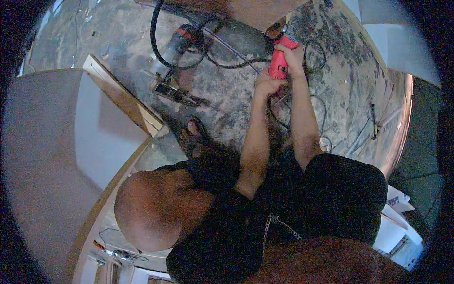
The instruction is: The person uses an angle grinder to sand the edge of a wooden panel while holding it in place on the floor.
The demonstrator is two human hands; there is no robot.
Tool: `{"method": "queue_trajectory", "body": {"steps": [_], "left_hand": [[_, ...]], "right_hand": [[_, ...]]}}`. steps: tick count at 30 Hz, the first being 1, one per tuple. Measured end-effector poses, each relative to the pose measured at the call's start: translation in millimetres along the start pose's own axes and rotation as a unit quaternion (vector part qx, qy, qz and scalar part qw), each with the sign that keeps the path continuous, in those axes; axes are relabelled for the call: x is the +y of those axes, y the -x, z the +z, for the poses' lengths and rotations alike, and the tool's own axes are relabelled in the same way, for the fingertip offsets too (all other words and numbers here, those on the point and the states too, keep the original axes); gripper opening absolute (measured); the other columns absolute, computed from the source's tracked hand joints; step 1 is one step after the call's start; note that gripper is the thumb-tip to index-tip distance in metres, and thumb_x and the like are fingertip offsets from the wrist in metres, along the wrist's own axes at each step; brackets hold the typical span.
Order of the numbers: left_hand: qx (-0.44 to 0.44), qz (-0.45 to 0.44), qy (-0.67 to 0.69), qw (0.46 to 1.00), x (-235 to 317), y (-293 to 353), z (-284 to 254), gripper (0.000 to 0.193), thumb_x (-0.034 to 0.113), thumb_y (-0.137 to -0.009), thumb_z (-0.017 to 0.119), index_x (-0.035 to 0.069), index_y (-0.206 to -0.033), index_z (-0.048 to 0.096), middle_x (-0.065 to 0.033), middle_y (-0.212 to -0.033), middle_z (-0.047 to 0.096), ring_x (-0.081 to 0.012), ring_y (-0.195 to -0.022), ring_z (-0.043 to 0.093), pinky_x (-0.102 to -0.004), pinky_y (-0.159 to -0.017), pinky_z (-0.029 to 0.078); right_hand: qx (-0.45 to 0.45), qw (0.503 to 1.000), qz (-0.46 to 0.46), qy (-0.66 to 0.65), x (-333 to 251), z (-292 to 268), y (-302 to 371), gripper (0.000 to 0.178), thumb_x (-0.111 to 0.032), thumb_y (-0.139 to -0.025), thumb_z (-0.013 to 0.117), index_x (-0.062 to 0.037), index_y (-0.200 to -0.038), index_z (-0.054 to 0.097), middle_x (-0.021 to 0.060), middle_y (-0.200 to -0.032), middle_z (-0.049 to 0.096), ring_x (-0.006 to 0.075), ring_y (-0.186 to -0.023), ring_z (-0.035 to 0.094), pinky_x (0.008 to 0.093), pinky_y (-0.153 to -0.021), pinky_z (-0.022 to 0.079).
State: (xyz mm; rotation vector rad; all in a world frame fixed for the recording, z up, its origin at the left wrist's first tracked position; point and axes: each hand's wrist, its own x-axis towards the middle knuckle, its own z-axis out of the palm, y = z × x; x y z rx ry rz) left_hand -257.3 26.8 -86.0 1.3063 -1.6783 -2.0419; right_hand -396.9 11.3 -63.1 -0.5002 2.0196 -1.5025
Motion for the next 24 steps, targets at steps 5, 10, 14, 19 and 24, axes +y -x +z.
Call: {"method": "queue_trajectory", "body": {"steps": [5,10,14,19,24], "left_hand": [[0.000,-0.009,-0.010,1.000,-3.1,-4.5,2.8,0.063,0.038,-0.047,0.081,0.008,-0.098,0.061,-0.0117,-0.091,0.066,-0.0283,-0.083,0.064,-0.0370,-0.077,0.051],[0.005,0.005,-0.021,1.000,-6.9,-7.0,1.9,0.065,0.037,-0.048,0.081,0.007,-0.101,0.059,-0.0107,-0.091,0.066,-0.0266,-0.082,0.064,-0.0360,-0.076,0.051],[-0.011,0.028,-0.003,1.000,-17.7,-16.1,6.6,0.064,0.026,-0.048,0.084,0.005,-0.104,0.058,-0.0073,-0.090,0.066,-0.0202,-0.079,0.063,-0.0338,-0.075,0.051],[-0.012,-0.005,0.019,1.000,-15.9,-15.0,7.8,0.063,0.026,-0.048,0.083,0.006,-0.103,0.059,-0.0084,-0.090,0.066,-0.0224,-0.080,0.063,-0.0347,-0.075,0.051],[-0.005,0.043,0.023,0.999,-26.2,-16.2,9.3,0.061,0.036,-0.049,0.082,0.007,-0.098,0.061,-0.0131,-0.087,0.066,-0.0295,-0.080,0.064,-0.0376,-0.074,0.051]], "right_hand": [[0.028,0.999,-0.013,0.024,-10.6,2.3,9.3,0.063,-0.003,-0.057,0.078,0.0021,-0.108,0.043,0.0123,-0.089,0.061,0.0233,-0.073,0.063,0.0348,-0.060,0.054],[-0.025,0.996,0.016,-0.085,-17.9,7.3,17.4,0.047,-0.002,-0.058,0.077,0.0012,-0.098,0.052,0.0109,-0.079,0.062,0.0229,-0.066,0.063,0.0341,-0.058,0.054],[0.036,0.999,-0.037,-0.015,-28.3,11.2,24.5,0.039,0.001,-0.059,0.076,0.0000,-0.092,0.055,0.0098,-0.075,0.063,0.0216,-0.061,0.062,0.0338,-0.057,0.054],[0.023,0.999,-0.034,0.011,-19.1,6.8,15.9,0.048,-0.001,-0.055,0.078,-0.0003,-0.097,0.054,0.0102,-0.080,0.063,0.0227,-0.064,0.062,0.0346,-0.059,0.053],[0.040,0.998,-0.051,0.026,7.7,2.8,-3.7,0.060,-0.002,-0.054,0.079,0.0007,-0.105,0.047,0.0111,-0.090,0.061,0.0230,-0.066,0.062,0.0354,-0.059,0.054]]}}
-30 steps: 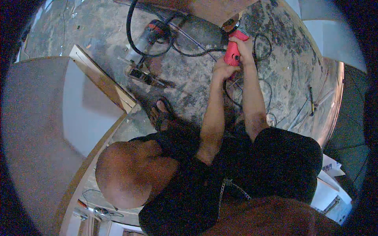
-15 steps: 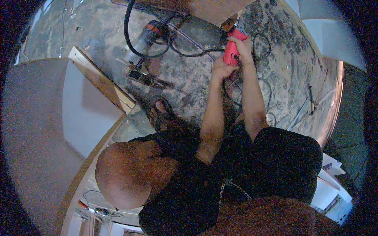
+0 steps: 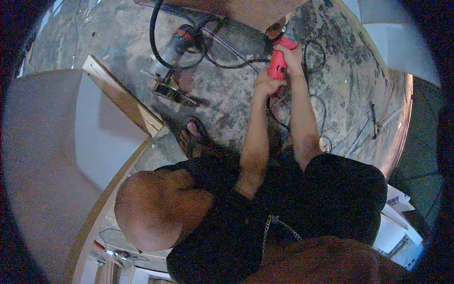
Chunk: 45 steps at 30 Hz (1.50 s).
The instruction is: The person uses an angle grinder to sand the edge of a wooden panel while holding it in place on the floor.
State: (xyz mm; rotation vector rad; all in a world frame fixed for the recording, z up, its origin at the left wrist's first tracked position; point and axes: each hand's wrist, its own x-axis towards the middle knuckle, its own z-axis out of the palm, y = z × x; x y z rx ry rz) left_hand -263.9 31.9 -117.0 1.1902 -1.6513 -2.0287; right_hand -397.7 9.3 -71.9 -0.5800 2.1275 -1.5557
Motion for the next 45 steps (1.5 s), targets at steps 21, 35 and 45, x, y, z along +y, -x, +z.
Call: {"method": "queue_trajectory", "body": {"steps": [21,35,45], "left_hand": [[-0.016,-0.041,-0.045,0.998,26.3,9.2,-10.0,0.072,0.028,-0.049,0.084,0.006,-0.111,0.056,-0.0095,-0.099,0.065,-0.0240,-0.087,0.063,-0.0345,-0.078,0.050],[0.009,-0.012,-0.045,0.999,11.8,2.6,-5.3,0.064,0.036,-0.051,0.079,0.008,-0.105,0.058,-0.0128,-0.092,0.066,-0.0272,-0.084,0.063,-0.0370,-0.078,0.050],[-0.032,-0.113,-0.065,0.991,36.5,7.9,-6.6,0.072,0.036,-0.050,0.082,0.006,-0.110,0.056,-0.0120,-0.099,0.065,-0.0272,-0.090,0.063,-0.0362,-0.081,0.049]], "right_hand": [[0.010,0.998,0.049,-0.030,-15.3,4.0,9.9,0.059,-0.002,-0.054,0.078,-0.0025,-0.104,0.047,0.0089,-0.087,0.060,0.0217,-0.074,0.062,0.0346,-0.063,0.053],[-0.027,0.997,0.064,-0.043,-9.9,2.6,3.4,0.060,-0.001,-0.055,0.078,-0.0003,-0.106,0.045,0.0123,-0.090,0.060,0.0232,-0.067,0.062,0.0354,-0.057,0.054],[-0.004,0.997,0.057,-0.046,-5.1,-6.6,2.0,0.062,-0.004,-0.054,0.080,0.0002,-0.105,0.045,0.0115,-0.091,0.060,0.0231,-0.076,0.061,0.0351,-0.064,0.053]]}}
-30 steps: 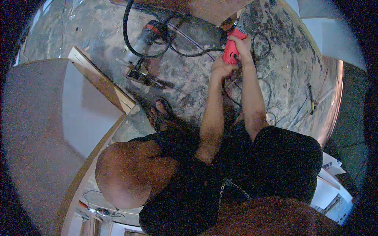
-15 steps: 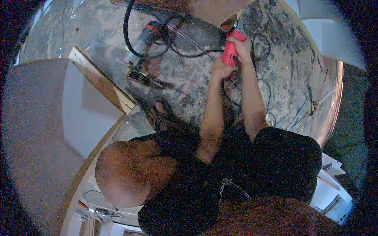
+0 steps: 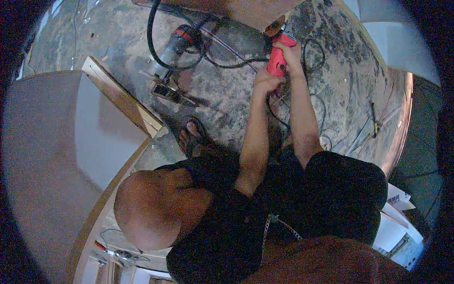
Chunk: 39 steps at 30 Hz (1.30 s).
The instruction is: The person uses an angle grinder to sand the edge of a wooden panel while holding it in place on the floor.
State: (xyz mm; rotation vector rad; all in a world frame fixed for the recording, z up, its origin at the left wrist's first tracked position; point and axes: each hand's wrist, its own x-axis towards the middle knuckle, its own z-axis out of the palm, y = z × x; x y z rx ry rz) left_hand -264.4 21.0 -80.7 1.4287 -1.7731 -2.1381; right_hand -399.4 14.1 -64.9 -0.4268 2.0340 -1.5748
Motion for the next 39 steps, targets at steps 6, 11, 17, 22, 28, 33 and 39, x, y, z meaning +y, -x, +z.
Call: {"method": "queue_trajectory", "body": {"steps": [6,11,17,22,28,33,39], "left_hand": [[0.068,0.093,-0.094,0.989,2.5,0.3,12.3,0.068,0.033,-0.050,0.082,0.007,-0.108,0.058,-0.0133,-0.099,0.065,-0.0299,-0.090,0.062,-0.0378,-0.081,0.049],[0.033,0.148,-0.039,0.988,27.6,5.9,26.5,0.066,0.029,-0.050,0.083,0.007,-0.107,0.059,-0.0141,-0.099,0.065,-0.0311,-0.091,0.062,-0.0385,-0.081,0.049],[0.033,0.121,-0.025,0.992,21.7,8.1,18.9,0.063,0.028,-0.051,0.083,0.006,-0.105,0.059,-0.0129,-0.094,0.066,-0.0272,-0.088,0.064,-0.0364,-0.078,0.050],[0.045,0.110,-0.014,0.993,1.3,-6.9,24.0,0.069,0.031,-0.048,0.080,0.006,-0.107,0.055,-0.0155,-0.097,0.064,-0.0328,-0.091,0.061,-0.0394,-0.081,0.048],[0.048,0.122,0.050,0.990,-5.9,-7.0,21.5,0.065,0.027,-0.049,0.081,0.005,-0.106,0.055,-0.0127,-0.094,0.065,-0.0283,-0.086,0.062,-0.0376,-0.078,0.049],[0.070,0.123,0.059,0.988,-11.2,0.0,9.9,0.068,0.027,-0.049,0.083,0.003,-0.107,0.055,-0.0102,-0.094,0.065,-0.0227,-0.082,0.063,-0.0357,-0.072,0.050],[0.071,0.118,0.018,0.990,-3.8,3.5,14.5,0.067,0.029,-0.050,0.082,0.004,-0.106,0.056,-0.0103,-0.094,0.065,-0.0248,-0.083,0.063,-0.0367,-0.074,0.050]], "right_hand": [[0.071,0.997,-0.011,0.031,-17.5,-9.4,10.6,0.060,-0.008,-0.056,0.080,0.0026,-0.105,0.047,0.0115,-0.095,0.061,0.0220,-0.080,0.061,0.0346,-0.068,0.052],[0.077,0.994,-0.064,0.049,5.1,-55.6,-28.2,0.062,-0.005,-0.058,0.079,0.0015,-0.108,0.044,0.0125,-0.096,0.061,0.0220,-0.078,0.062,0.0338,-0.068,0.053],[0.026,0.998,0.025,-0.046,-38.9,-28.1,14.0,0.058,-0.004,-0.059,0.078,0.0009,-0.104,0.043,0.0115,-0.091,0.060,0.0203,-0.072,0.061,0.0337,-0.061,0.053],[0.031,0.999,-0.016,0.009,-21.1,-20.2,2.0,0.058,-0.005,-0.058,0.079,-0.0001,-0.104,0.044,0.0105,-0.091,0.059,0.0200,-0.075,0.060,0.0337,-0.061,0.053],[0.040,0.997,-0.035,0.053,10.0,-17.3,-18.7,0.064,-0.006,-0.054,0.081,-0.0006,-0.107,0.045,0.0100,-0.094,0.059,0.0217,-0.077,0.061,0.0340,-0.066,0.053],[-0.009,1.000,0.001,0.000,-1.6,1.0,-0.9,0.067,-0.007,-0.052,0.082,-0.0008,-0.107,0.044,0.0101,-0.095,0.060,0.0224,-0.078,0.061,0.0348,-0.067,0.053],[-0.010,1.000,-0.009,0.015,5.8,-10.7,-10.6,0.069,-0.007,-0.051,0.082,-0.0017,-0.109,0.044,0.0104,-0.095,0.060,0.0225,-0.078,0.061,0.0347,-0.066,0.053]]}}
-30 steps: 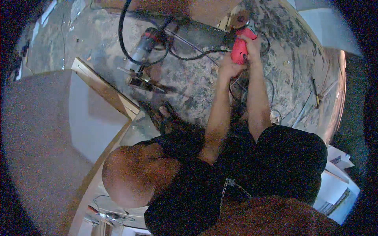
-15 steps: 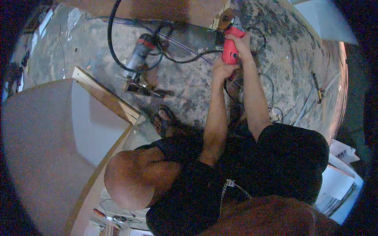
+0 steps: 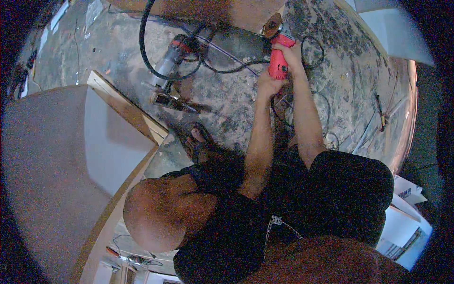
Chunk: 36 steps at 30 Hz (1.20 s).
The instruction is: The person uses an angle grinder to sand the edge of a wooden panel while holding it in place on the floor.
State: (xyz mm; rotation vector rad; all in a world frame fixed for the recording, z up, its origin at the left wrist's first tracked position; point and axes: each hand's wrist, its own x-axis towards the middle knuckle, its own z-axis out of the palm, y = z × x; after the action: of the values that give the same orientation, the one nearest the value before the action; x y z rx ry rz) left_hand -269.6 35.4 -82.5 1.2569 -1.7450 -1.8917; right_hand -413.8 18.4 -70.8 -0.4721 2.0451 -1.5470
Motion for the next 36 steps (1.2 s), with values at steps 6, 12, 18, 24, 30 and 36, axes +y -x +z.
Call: {"method": "queue_trajectory", "body": {"steps": [6,12,18,24,30,36], "left_hand": [[-0.061,-0.035,0.059,0.996,1.8,-2.4,-7.8,0.068,0.032,-0.050,0.084,0.005,-0.107,0.057,-0.0109,-0.097,0.065,-0.0273,-0.086,0.063,-0.0360,-0.079,0.050],[-0.004,-0.019,-0.026,0.999,13.4,9.5,-5.1,0.070,0.034,-0.051,0.084,0.006,-0.109,0.057,-0.0116,-0.100,0.065,-0.0278,-0.092,0.063,-0.0374,-0.081,0.048],[-0.010,-0.027,-0.031,0.999,2.5,-0.5,-11.1,0.069,0.036,-0.050,0.084,0.009,-0.108,0.058,-0.0114,-0.099,0.065,-0.0287,-0.091,0.063,-0.0377,-0.081,0.049],[-0.026,-0.030,0.011,0.999,7.4,0.7,-10.5,0.068,0.037,-0.050,0.083,0.008,-0.106,0.058,-0.0115,-0.095,0.066,-0.0283,-0.088,0.064,-0.0382,-0.079,0.050],[-0.040,-0.048,-0.003,0.998,20.0,7.0,-7.8,0.061,0.031,-0.051,0.083,0.008,-0.103,0.059,-0.0103,-0.091,0.066,-0.0259,-0.083,0.064,-0.0367,-0.077,0.050],[-0.015,-0.004,0.026,1.000,-0.1,-2.4,1.4,0.061,0.031,-0.052,0.083,0.007,-0.103,0.059,-0.0091,-0.090,0.066,-0.0249,-0.082,0.064,-0.0361,-0.076,0.050]], "right_hand": [[0.012,0.999,-0.013,0.034,-10.3,7.2,5.5,0.069,-0.006,-0.052,0.081,-0.0023,-0.110,0.044,0.0103,-0.096,0.060,0.0222,-0.075,0.061,0.0341,-0.064,0.053],[-0.012,1.000,0.010,0.022,-10.6,-1.8,9.6,0.055,-0.004,-0.055,0.079,-0.0021,-0.101,0.050,0.0095,-0.088,0.061,0.0213,-0.071,0.062,0.0338,-0.061,0.053],[0.003,1.000,-0.013,0.011,-40.9,18.5,28.1,0.047,-0.001,-0.057,0.077,-0.0018,-0.097,0.051,0.0091,-0.082,0.061,0.0226,-0.064,0.062,0.0346,-0.058,0.053],[0.012,1.000,0.012,0.021,-61.5,19.1,41.0,0.043,-0.001,-0.059,0.075,-0.0019,-0.095,0.052,0.0093,-0.080,0.062,0.0223,-0.063,0.062,0.0346,-0.057,0.054],[0.016,1.000,0.001,0.014,-29.3,4.9,22.8,0.041,-0.003,-0.059,0.075,-0.0009,-0.094,0.052,0.0097,-0.080,0.061,0.0214,-0.062,0.061,0.0351,-0.057,0.053],[0.022,0.999,-0.015,0.027,-8.2,2.5,5.3,0.056,-0.006,-0.057,0.077,-0.0021,-0.103,0.046,0.0103,-0.088,0.061,0.0221,-0.070,0.062,0.0350,-0.060,0.052]]}}
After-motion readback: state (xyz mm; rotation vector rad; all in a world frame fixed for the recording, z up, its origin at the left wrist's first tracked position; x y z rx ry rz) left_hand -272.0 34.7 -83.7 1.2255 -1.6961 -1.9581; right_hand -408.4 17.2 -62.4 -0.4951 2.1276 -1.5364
